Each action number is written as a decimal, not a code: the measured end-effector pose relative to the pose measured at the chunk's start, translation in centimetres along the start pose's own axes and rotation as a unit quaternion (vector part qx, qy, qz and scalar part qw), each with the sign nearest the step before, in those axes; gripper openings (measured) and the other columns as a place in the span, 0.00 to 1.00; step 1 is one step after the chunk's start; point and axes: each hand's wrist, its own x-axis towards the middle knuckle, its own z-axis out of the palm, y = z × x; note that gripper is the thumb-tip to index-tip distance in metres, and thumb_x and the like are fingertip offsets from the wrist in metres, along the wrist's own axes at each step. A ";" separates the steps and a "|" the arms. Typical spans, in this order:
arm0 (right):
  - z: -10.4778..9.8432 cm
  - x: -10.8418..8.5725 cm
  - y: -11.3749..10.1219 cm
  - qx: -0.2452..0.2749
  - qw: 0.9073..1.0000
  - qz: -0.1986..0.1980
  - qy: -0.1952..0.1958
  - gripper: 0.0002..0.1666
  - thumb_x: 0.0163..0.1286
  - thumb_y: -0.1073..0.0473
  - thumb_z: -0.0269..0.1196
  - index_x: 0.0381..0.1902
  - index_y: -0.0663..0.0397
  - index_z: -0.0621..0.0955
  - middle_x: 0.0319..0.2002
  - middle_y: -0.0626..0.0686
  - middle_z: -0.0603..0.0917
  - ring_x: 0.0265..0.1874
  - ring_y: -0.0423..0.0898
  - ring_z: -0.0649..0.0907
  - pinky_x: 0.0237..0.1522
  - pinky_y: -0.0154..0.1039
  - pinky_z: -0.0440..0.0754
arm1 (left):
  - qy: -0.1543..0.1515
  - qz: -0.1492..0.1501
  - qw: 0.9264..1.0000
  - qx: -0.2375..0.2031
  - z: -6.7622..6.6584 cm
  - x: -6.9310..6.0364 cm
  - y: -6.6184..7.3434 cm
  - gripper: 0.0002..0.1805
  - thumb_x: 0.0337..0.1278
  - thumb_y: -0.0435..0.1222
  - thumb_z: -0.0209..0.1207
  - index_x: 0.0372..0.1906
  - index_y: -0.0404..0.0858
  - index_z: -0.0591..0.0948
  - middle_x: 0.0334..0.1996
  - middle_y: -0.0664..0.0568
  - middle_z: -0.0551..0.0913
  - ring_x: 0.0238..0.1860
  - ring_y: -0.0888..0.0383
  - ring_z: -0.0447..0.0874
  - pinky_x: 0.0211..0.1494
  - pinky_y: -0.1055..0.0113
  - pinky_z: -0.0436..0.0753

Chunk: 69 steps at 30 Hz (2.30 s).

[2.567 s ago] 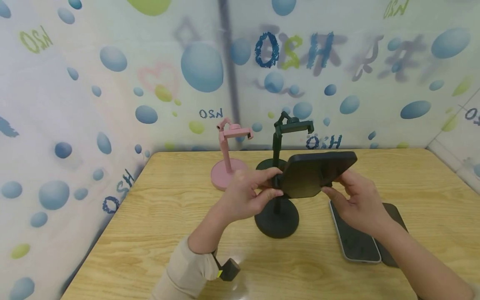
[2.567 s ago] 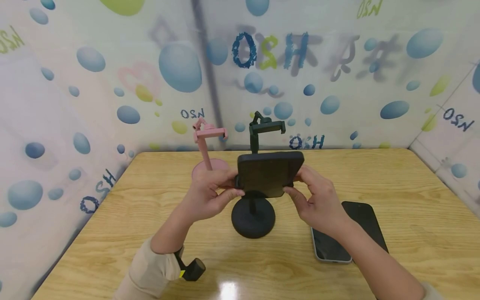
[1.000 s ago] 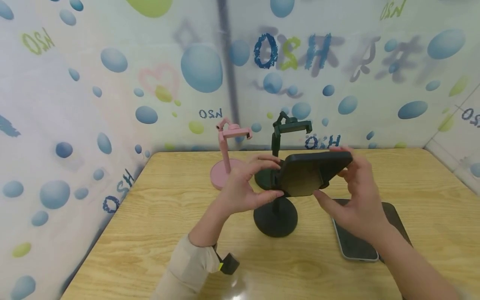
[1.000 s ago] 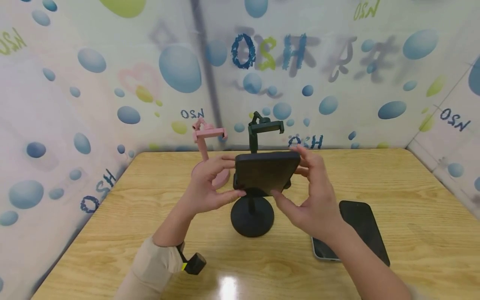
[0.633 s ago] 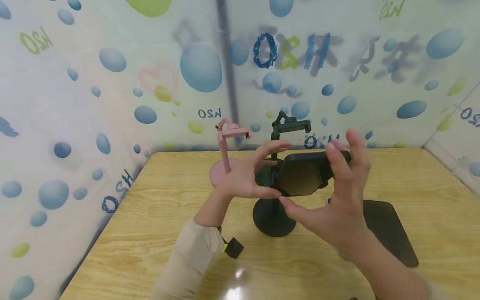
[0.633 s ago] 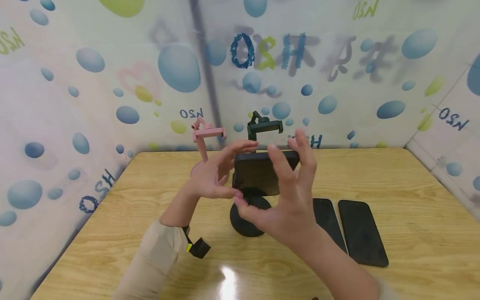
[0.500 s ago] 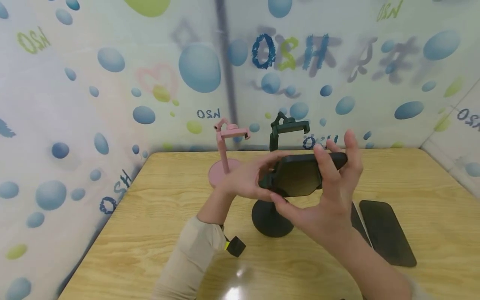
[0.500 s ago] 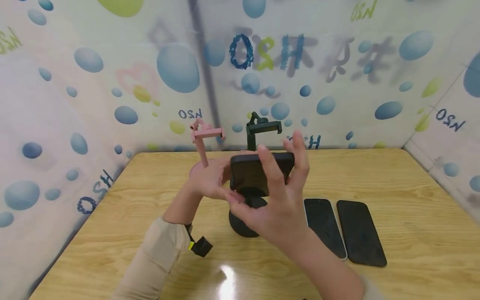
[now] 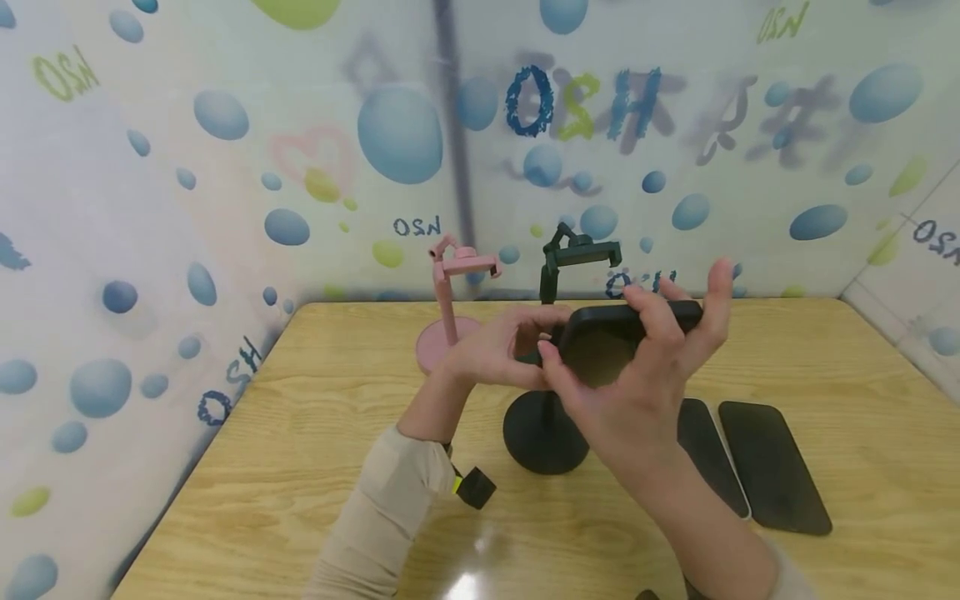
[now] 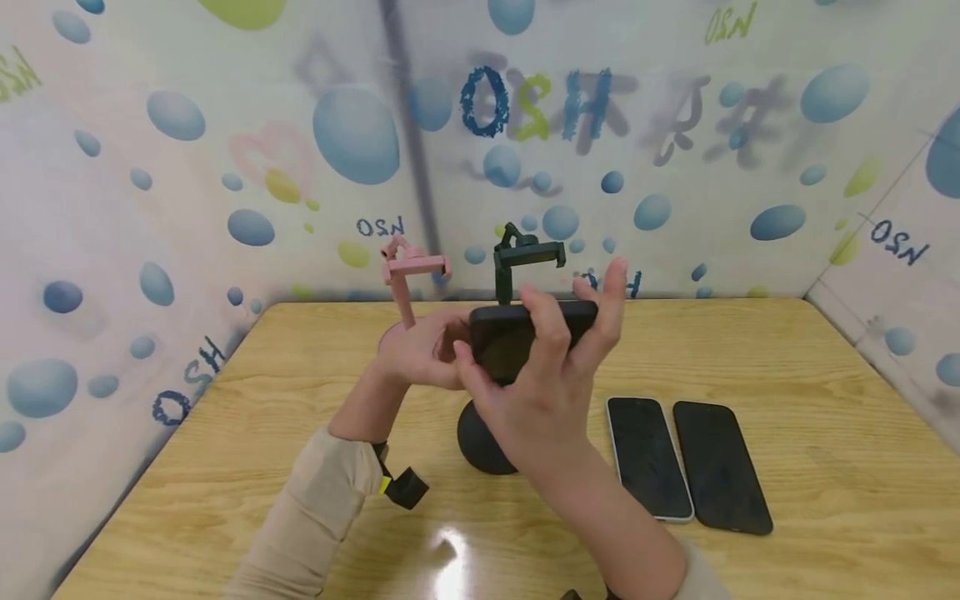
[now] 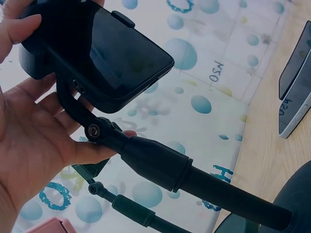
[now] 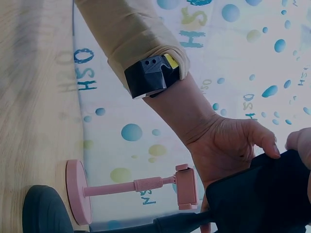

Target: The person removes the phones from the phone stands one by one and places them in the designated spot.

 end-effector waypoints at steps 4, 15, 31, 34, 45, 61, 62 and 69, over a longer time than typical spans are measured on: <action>0.0 0.1 -0.1 0.000 1.000 0.000 -0.004 0.38 0.39 0.61 0.73 0.48 0.58 0.67 0.63 0.68 0.48 0.64 0.61 0.47 0.57 0.56 0.59 | 0.001 0.000 1.000 -0.015 -0.1 0.2 -0.1 0.29 0.45 0.39 0.59 0.45 0.17 0.70 0.40 0.30 0.73 0.38 0.53 0.72 0.42 0.55 0.76; 0.0 0.0 -0.1 -0.005 1.000 -0.006 -0.011 0.37 0.38 0.62 0.72 0.46 0.58 0.66 0.63 0.65 0.48 0.63 0.62 0.48 0.54 0.55 0.62 | -0.025 0.007 0.998 -0.063 -0.5 0.6 -0.3 0.20 0.34 0.28 0.55 0.38 0.19 0.73 0.33 0.45 0.75 0.34 0.52 0.69 0.37 0.58 0.75; 0.0 0.2 0.0 -0.002 1.000 -0.017 -0.018 0.35 0.42 0.57 0.70 0.46 0.58 0.66 0.64 0.60 0.50 0.62 0.62 0.49 0.52 0.54 0.63 | -0.031 0.009 0.997 -0.076 -0.8 0.6 -0.5 0.24 0.32 0.30 0.55 0.41 0.16 0.72 0.33 0.47 0.75 0.34 0.51 0.68 0.37 0.57 0.75; 0.0 0.1 0.1 0.000 1.000 -0.020 -0.020 0.34 0.45 0.54 0.69 0.46 0.58 0.66 0.63 0.61 0.50 0.61 0.62 0.52 0.52 0.54 0.64 | -0.033 -0.002 0.995 -0.089 -0.9 0.5 -0.6 0.27 0.32 0.29 0.55 0.43 0.14 0.69 0.35 0.48 0.76 0.35 0.52 0.70 0.38 0.57 0.76; 0.0 0.1 0.3 0.004 0.999 -0.034 -0.019 0.32 0.50 0.49 0.65 0.45 0.59 0.66 0.63 0.64 0.51 0.59 0.63 0.54 0.51 0.52 0.65 | -0.028 -0.041 0.996 -0.077 -1.2 0.4 -0.8 0.36 0.32 0.32 0.57 0.51 0.13 0.66 0.44 0.50 0.77 0.37 0.53 0.75 0.43 0.52 0.76; -0.1 -0.2 0.3 0.013 0.999 -0.040 -0.025 0.32 0.50 0.48 0.66 0.46 0.60 0.66 0.62 0.66 0.51 0.48 0.61 0.66 0.50 0.49 0.65 | -0.048 -0.039 0.995 -0.080 -1.6 0.1 -0.9 0.42 0.40 0.40 0.64 0.55 0.14 0.60 0.50 0.50 0.75 0.41 0.52 0.75 0.45 0.55 0.76; -0.1 -0.2 0.3 0.013 0.999 -0.040 -0.026 0.32 0.50 0.48 0.66 0.46 0.60 0.66 0.62 0.66 0.51 0.48 0.61 0.66 0.50 0.49 0.65 | -0.049 -0.039 0.995 -0.077 -1.6 0.0 -0.9 0.43 0.40 0.41 0.64 0.55 0.14 0.60 0.50 0.48 0.75 0.41 0.52 0.75 0.45 0.55 0.76; -0.1 -0.4 0.2 0.019 0.999 -0.038 -0.032 0.32 0.51 0.47 0.65 0.45 0.61 0.66 0.63 0.64 0.51 0.43 0.61 0.68 0.50 0.49 0.66 | -0.050 -0.023 0.997 -0.055 -1.5 -0.2 -1.0 0.47 0.45 0.48 0.63 0.56 0.14 0.58 0.53 0.45 0.73 0.42 0.52 0.74 0.47 0.54 0.74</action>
